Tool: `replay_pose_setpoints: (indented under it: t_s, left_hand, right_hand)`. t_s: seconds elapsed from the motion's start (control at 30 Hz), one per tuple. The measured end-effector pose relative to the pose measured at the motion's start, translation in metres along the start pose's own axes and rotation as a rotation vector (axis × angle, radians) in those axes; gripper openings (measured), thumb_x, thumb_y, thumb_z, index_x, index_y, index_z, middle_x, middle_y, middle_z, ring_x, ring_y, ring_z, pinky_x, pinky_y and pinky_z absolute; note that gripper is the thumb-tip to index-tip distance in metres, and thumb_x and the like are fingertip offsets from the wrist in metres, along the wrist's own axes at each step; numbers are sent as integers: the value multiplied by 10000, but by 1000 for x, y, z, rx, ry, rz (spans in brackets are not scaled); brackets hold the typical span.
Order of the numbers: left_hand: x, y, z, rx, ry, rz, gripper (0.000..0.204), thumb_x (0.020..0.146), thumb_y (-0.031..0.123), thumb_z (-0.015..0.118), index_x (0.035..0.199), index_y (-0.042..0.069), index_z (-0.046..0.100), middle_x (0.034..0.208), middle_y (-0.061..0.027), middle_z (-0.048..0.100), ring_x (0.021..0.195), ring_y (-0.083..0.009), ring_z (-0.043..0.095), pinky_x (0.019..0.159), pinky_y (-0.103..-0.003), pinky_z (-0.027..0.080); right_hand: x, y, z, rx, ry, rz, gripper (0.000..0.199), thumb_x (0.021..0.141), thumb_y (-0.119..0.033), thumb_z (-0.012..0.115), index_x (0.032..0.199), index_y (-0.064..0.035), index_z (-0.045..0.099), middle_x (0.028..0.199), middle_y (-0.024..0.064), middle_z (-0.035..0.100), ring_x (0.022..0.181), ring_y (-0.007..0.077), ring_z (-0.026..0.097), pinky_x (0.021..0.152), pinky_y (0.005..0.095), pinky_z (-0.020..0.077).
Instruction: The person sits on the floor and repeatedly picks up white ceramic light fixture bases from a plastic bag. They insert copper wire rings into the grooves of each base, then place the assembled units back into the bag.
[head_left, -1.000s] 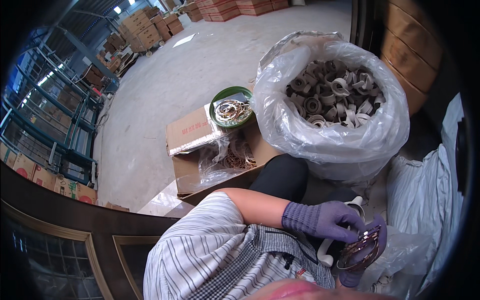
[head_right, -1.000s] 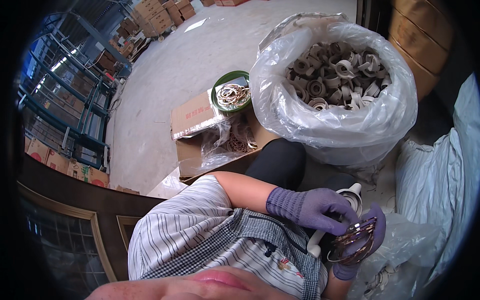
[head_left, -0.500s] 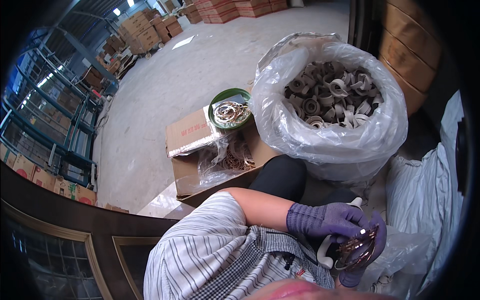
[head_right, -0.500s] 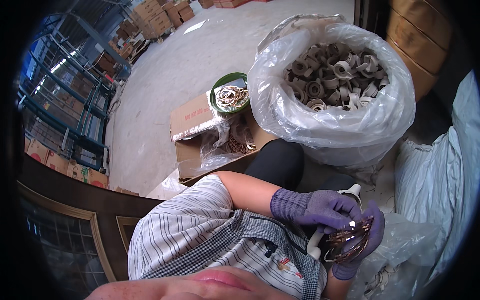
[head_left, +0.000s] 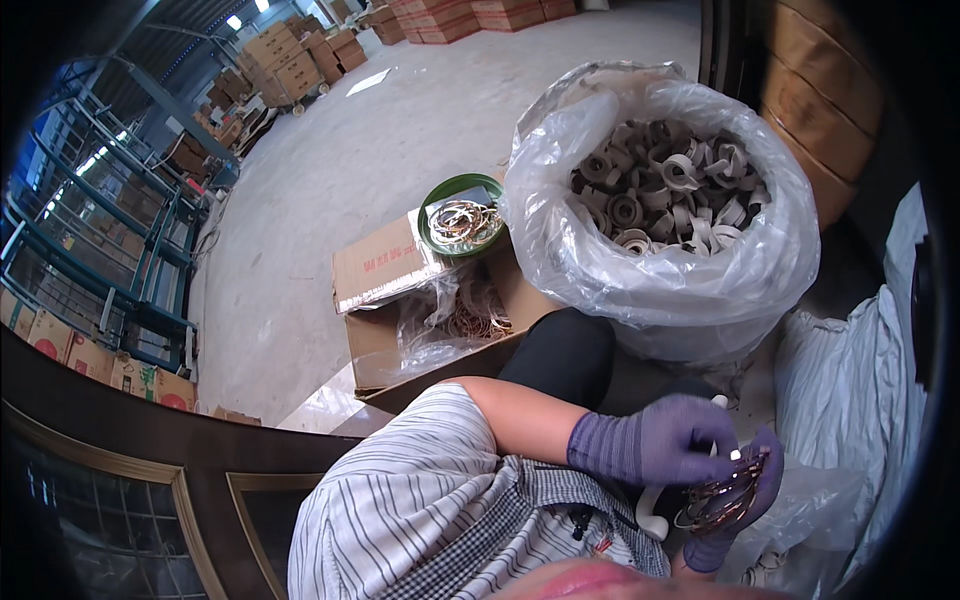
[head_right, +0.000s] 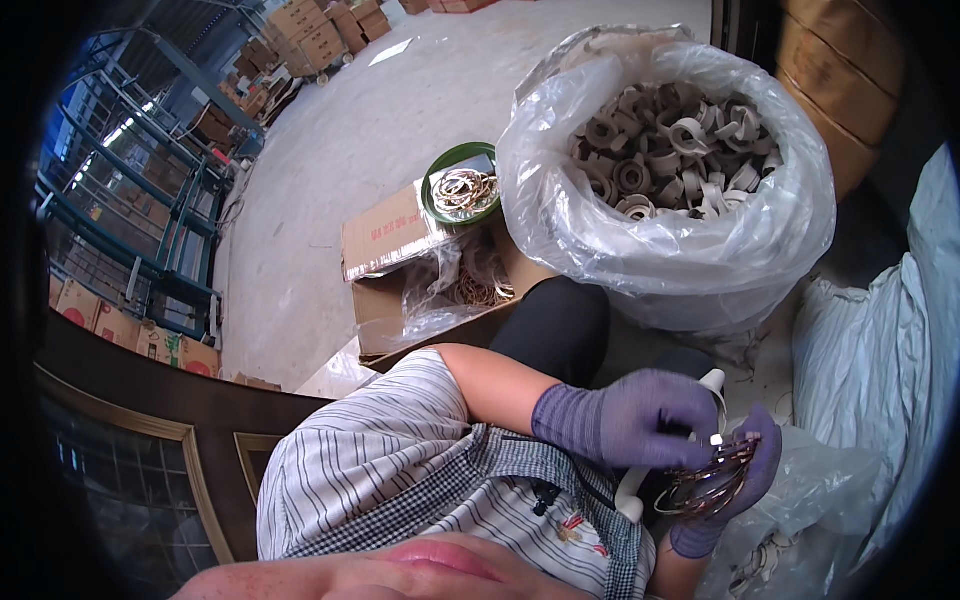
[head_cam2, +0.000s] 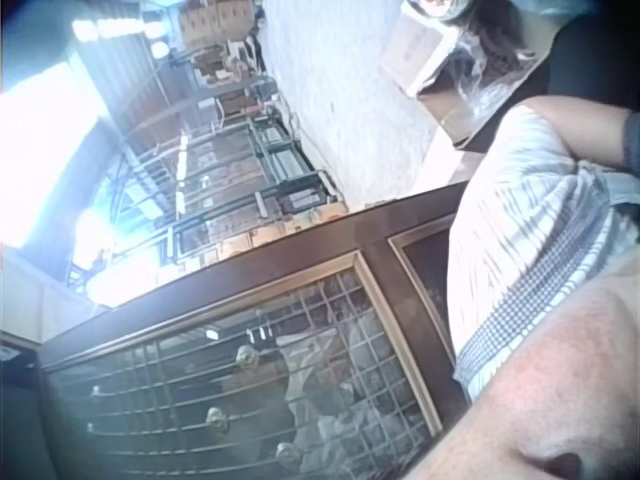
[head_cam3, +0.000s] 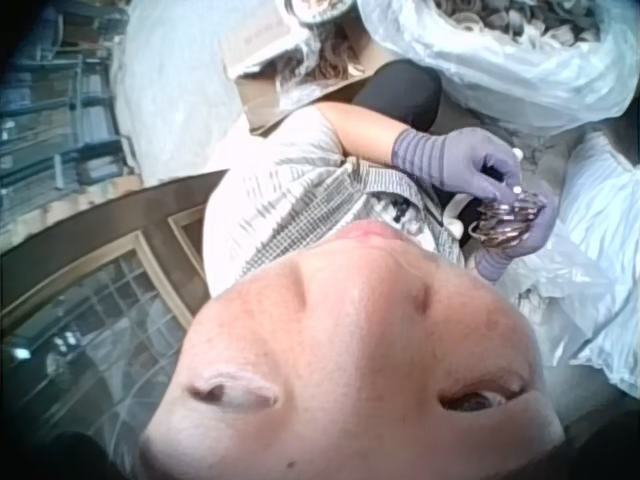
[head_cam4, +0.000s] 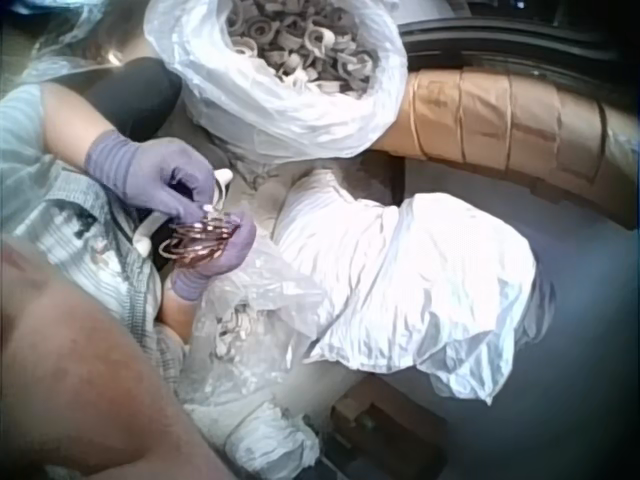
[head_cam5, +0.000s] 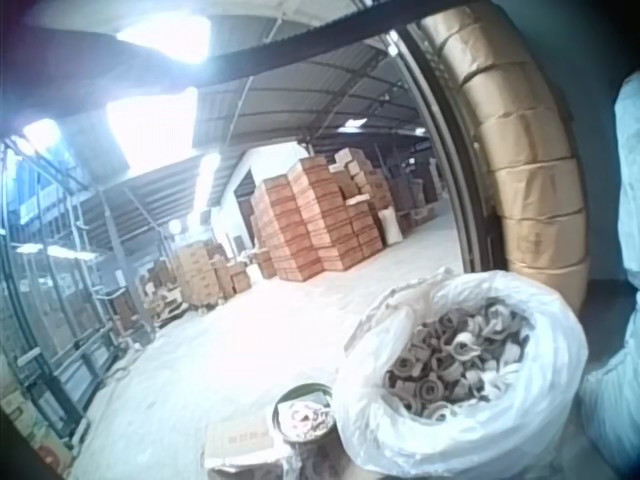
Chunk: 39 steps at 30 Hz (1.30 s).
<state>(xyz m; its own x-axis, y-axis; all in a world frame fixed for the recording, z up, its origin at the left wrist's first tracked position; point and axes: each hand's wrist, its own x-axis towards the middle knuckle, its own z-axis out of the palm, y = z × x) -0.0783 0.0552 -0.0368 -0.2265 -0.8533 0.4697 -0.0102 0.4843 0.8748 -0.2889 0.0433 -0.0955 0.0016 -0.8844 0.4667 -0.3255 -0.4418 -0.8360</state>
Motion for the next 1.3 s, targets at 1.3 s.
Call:
replay_pose_setpoints:
  t_s: [1.3]
  left_hand:
    - [-7, -7, -35, -843, 92, -737, 267, 1081, 196, 556, 1218, -25, 617, 867, -65, 699, 578, -78, 596, 517, -194, 477]
  right_hand:
    - [2, -43, -20, 645, -247, 605, 233, 959, -133, 596, 743, -48, 582, 704, 34, 547, 589, 84, 479, 550, 227, 365]
